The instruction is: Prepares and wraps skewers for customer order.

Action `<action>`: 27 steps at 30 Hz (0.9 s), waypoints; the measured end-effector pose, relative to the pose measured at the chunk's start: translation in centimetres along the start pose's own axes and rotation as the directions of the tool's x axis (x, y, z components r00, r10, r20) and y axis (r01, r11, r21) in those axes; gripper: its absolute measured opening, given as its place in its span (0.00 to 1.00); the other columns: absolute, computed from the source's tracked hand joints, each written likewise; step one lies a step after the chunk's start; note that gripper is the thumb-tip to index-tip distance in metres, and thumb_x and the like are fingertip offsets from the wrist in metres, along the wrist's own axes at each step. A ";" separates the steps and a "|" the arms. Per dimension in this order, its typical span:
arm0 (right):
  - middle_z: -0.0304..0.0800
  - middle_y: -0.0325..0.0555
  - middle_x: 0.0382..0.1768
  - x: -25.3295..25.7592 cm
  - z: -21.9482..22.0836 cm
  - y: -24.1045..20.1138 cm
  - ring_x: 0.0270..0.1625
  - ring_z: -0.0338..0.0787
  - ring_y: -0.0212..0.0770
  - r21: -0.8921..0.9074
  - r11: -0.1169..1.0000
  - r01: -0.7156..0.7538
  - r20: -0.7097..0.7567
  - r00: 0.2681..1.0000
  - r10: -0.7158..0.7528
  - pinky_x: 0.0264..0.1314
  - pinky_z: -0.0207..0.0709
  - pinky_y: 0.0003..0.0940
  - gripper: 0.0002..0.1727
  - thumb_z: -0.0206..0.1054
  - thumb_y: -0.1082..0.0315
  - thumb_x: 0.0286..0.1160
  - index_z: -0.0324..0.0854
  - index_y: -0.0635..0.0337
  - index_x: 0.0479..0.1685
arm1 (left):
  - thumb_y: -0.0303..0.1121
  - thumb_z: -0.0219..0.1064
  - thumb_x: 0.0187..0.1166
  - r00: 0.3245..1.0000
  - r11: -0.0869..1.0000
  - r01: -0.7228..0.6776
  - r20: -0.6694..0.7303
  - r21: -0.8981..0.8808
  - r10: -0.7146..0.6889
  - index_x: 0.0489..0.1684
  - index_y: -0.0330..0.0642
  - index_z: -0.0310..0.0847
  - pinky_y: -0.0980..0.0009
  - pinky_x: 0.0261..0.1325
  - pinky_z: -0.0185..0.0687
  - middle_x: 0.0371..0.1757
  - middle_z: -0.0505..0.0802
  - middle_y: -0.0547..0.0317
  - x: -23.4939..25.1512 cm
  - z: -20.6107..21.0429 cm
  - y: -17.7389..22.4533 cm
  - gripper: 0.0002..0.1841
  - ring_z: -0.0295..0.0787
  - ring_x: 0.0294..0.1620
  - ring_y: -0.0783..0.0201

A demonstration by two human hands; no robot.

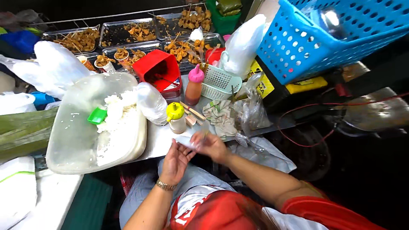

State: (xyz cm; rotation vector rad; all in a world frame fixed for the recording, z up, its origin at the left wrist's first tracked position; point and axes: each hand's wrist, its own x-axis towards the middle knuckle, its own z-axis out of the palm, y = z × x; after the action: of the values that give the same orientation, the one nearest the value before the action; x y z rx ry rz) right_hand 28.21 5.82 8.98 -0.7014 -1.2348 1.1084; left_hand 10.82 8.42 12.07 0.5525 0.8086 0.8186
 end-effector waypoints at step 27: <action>0.88 0.43 0.49 5.0 2.1 0.5 0.33 0.83 0.23 -0.113 0.858 -0.501 0.110 0.852 0.512 0.38 0.80 0.20 0.22 0.68 0.72 0.79 0.79 0.67 0.71 | 0.27 0.70 0.74 0.987 0.838 -0.161 0.078 0.521 0.141 0.57 0.36 0.74 0.81 0.24 0.78 0.33 0.89 0.65 0.3 -3.8 0.8 0.16 0.80 0.21 0.77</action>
State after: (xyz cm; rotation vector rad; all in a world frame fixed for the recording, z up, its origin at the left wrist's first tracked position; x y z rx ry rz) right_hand 25.85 10.32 10.83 -1.0698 -1.2473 1.5696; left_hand 7.57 9.63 10.35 1.1314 0.9692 0.7229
